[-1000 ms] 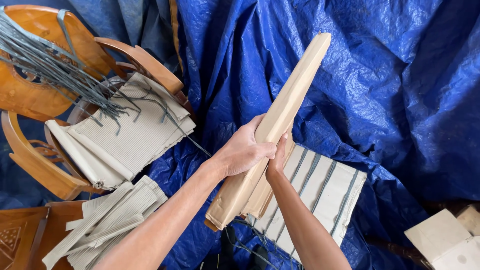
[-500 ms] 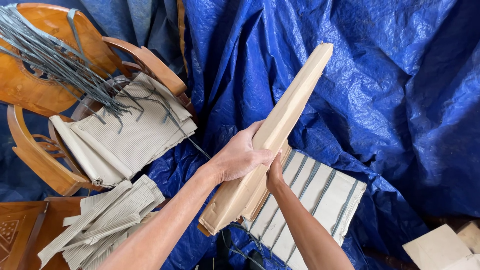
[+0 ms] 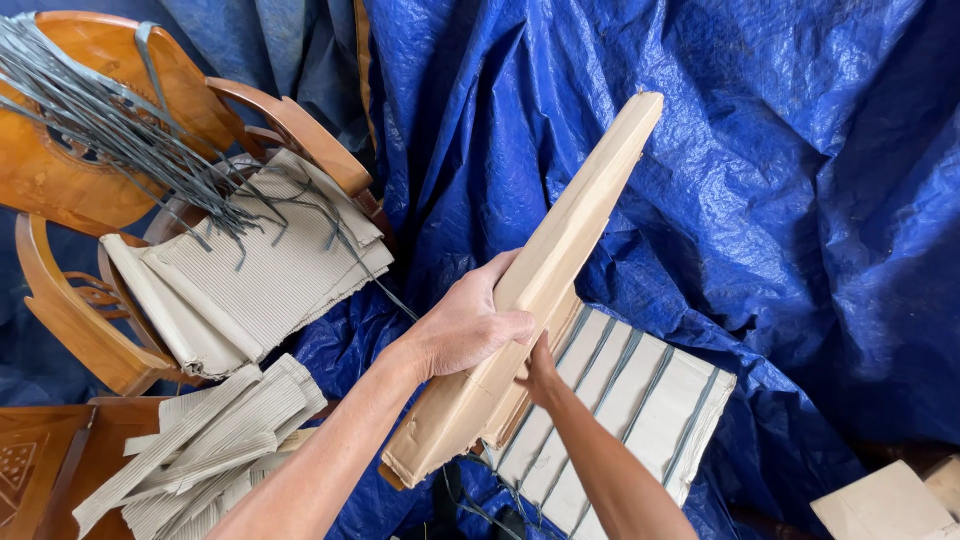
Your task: Wrapping and securing wooden chairs with cardboard and plastic strapping.
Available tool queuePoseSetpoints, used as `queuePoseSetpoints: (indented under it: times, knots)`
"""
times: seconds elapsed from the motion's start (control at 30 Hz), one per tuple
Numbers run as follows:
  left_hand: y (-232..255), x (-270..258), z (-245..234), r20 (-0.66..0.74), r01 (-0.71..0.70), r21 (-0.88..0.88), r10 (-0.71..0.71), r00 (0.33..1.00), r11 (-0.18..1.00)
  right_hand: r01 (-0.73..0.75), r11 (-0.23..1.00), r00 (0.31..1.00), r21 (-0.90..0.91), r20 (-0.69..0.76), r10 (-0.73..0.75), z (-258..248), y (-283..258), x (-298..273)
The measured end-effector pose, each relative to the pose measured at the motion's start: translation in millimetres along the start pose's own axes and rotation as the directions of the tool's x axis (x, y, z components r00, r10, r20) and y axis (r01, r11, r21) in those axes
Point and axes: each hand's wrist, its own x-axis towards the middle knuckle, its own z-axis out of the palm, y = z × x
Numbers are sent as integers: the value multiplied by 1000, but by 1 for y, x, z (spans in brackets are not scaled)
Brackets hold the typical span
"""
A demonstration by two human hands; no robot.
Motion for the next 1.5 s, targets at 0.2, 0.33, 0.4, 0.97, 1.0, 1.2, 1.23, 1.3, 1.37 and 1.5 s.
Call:
queuePoseSetpoints:
  times: [0.2,0.33,0.4,0.97,1.0,1.2,1.23,1.3,1.37,1.5]
  knots:
    - [4,-1,0,21,-3,-55,5,1000,998,-112,993,994,49,-10,112,0,36,0]
    - [3,-1,0,15,-5,-47,6,1000,999,-113,993,994,22,0,113,-1,33,-7]
    - [2,0,0,11,-18,-42,19,1000,999,-100,995,995,8,8,100,-2,33,-6]
    - [0,-2,2,9,-43,-42,43,999,998,-178,984,971,1,162,175,-17,175,-36]
    - [1,-2,3,4,-38,-33,38,999,999,-196,980,967,30,170,188,-20,189,-40]
    - [-1,-3,3,-2,-44,-39,44,999,998,-258,958,966,122,62,252,-74,300,-59]
    - [-1,-3,3,-4,-42,-40,42,999,998,-279,949,960,145,5,281,-87,322,-60]
    - [-1,-3,2,-7,-38,-30,38,999,999,-308,935,942,173,-80,325,-132,373,-51]
    - [-1,-4,2,-4,-34,-19,33,999,999,-334,919,914,210,-164,370,-180,426,-40]
    - [4,-6,4,-9,-22,-3,22,1000,1000,-370,915,759,-162,-621,197,-265,477,-37]
